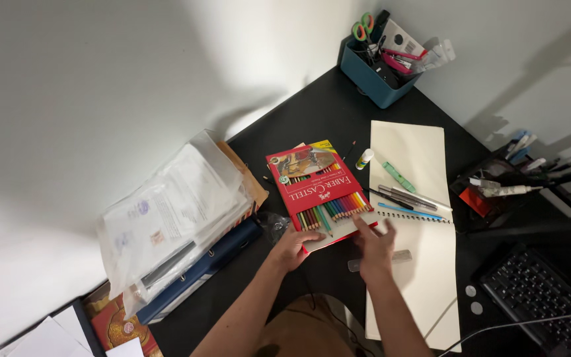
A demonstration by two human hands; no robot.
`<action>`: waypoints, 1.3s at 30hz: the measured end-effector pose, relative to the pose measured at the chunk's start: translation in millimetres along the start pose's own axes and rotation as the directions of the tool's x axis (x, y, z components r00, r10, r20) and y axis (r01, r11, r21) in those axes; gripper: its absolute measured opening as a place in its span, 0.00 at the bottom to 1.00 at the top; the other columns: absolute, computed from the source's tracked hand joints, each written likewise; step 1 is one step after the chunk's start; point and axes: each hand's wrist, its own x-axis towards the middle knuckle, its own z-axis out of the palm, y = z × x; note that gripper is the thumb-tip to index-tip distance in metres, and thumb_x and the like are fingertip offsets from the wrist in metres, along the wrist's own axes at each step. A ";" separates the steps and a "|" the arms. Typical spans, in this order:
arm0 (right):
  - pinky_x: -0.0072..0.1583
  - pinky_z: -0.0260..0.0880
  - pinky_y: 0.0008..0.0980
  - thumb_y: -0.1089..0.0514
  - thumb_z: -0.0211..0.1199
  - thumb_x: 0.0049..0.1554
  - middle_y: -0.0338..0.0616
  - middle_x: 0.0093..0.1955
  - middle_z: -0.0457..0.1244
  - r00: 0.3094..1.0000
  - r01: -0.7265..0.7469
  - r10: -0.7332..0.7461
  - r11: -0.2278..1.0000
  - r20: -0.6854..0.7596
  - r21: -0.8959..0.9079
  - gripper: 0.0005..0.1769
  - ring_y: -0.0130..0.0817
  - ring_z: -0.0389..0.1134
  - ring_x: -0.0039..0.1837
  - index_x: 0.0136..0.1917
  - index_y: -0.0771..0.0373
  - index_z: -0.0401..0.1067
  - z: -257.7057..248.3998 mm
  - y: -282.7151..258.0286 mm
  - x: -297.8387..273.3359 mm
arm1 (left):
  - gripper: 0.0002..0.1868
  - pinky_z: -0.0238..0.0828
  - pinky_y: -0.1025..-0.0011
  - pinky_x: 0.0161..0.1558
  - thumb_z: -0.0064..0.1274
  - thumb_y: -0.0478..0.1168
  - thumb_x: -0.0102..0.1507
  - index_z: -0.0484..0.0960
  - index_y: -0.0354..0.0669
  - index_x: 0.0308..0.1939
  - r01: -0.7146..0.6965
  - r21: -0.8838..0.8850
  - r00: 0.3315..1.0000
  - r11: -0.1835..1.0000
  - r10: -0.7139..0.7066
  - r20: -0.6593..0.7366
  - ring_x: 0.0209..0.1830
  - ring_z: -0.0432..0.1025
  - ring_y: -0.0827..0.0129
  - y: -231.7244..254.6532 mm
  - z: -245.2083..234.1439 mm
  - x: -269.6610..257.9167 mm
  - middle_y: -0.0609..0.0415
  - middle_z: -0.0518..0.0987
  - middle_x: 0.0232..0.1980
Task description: The person organizes stationery items on a desk. They open a box of colored pencils, arrange them, and place the box aside. They then gather pens and markers from the desk, put them into a blue pencil case, and zip it closed. Finally, they pick up a notebook and the pencil case and move them to a different location.
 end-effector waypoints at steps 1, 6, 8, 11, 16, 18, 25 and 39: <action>0.64 0.67 0.49 0.57 0.72 0.54 0.49 0.60 0.63 0.973 -0.200 0.162 0.945 0.164 0.257 0.35 0.44 0.65 0.62 0.70 0.65 0.60 -1.7 8.8 10.1 | 0.29 0.78 0.61 0.58 0.59 0.21 0.53 0.74 0.35 0.59 -0.015 -0.001 0.999 1.000 0.015 0.030 0.56 0.78 0.57 -0.7 0.0 1.7 0.45 0.80 0.54; 0.63 0.71 0.49 0.64 0.66 0.53 0.46 0.60 0.66 0.876 -0.444 0.242 0.745 0.418 0.497 0.32 0.43 0.69 0.62 0.69 0.57 0.62 -2.8 46.3 23.1 | 0.29 0.76 0.62 0.58 0.63 0.26 0.53 0.75 0.36 0.59 -0.061 -0.004 0.994 0.998 0.061 0.088 0.55 0.77 0.60 2.2 8.0 -2.8 0.48 0.81 0.53; 0.63 0.72 0.51 0.66 0.65 0.53 0.46 0.60 0.66 0.875 -0.444 0.238 0.741 0.421 0.504 0.33 0.44 0.69 0.62 0.69 0.56 0.60 -1.1 56.1 25.1 | 0.30 0.75 0.62 0.58 0.66 0.28 0.54 0.75 0.36 0.60 -0.077 0.086 0.996 0.993 0.073 0.048 0.56 0.77 0.62 4.7 11.9 -7.0 0.50 0.81 0.54; 0.62 0.71 0.53 0.67 0.64 0.54 0.47 0.61 0.64 0.871 -0.460 0.262 0.734 0.416 0.499 0.32 0.44 0.69 0.62 0.69 0.54 0.60 3.9 69.1 30.6 | 0.42 0.77 0.60 0.60 0.70 0.29 0.49 0.66 0.33 0.65 -0.165 0.164 0.985 0.973 0.171 -0.025 0.56 0.78 0.59 3.5 14.1 -9.7 0.45 0.80 0.55; 0.62 0.72 0.53 0.68 0.61 0.55 0.44 0.63 0.63 0.870 -0.473 0.308 0.742 0.385 0.475 0.31 0.43 0.67 0.63 0.69 0.51 0.60 15.2 77.1 36.8 | 0.64 0.77 0.63 0.59 0.73 0.29 0.43 0.44 0.45 0.73 -0.218 0.348 0.908 0.912 0.320 -0.271 0.57 0.75 0.65 -6.5 16.1 -4.9 0.46 0.74 0.59; 0.62 0.72 0.53 0.68 0.61 0.55 0.44 0.63 0.64 0.871 -0.471 0.315 0.754 0.378 0.458 0.31 0.43 0.67 0.63 0.69 0.51 0.60 17.7 77.5 39.0 | 0.65 0.78 0.63 0.58 0.73 0.30 0.43 0.43 0.45 0.74 -0.196 0.412 0.885 0.890 0.342 -0.317 0.57 0.75 0.65 -6.7 17.6 -2.1 0.45 0.74 0.59; 0.56 0.72 0.47 0.67 0.65 0.55 0.45 0.57 0.67 0.873 -0.457 0.331 0.813 0.359 0.360 0.26 0.41 0.70 0.57 0.65 0.57 0.63 15.8 90.7 61.1 | 0.55 0.77 0.66 0.55 0.68 0.35 0.52 0.49 0.44 0.76 -0.120 0.549 0.788 0.827 0.416 -0.454 0.56 0.77 0.61 -16.1 24.9 13.8 0.43 0.77 0.60; 0.39 0.78 0.37 0.49 0.75 0.51 0.52 0.44 0.67 0.870 -0.360 0.392 0.920 0.298 -0.155 0.26 0.35 0.70 0.37 0.51 0.74 0.74 -10.2 48.0 63.8 | 0.68 0.73 0.65 0.60 0.70 0.34 0.48 0.35 0.48 0.79 -0.152 0.572 0.769 0.806 0.460 -0.444 0.59 0.75 0.61 -31.0 42.2 26.3 0.44 0.75 0.63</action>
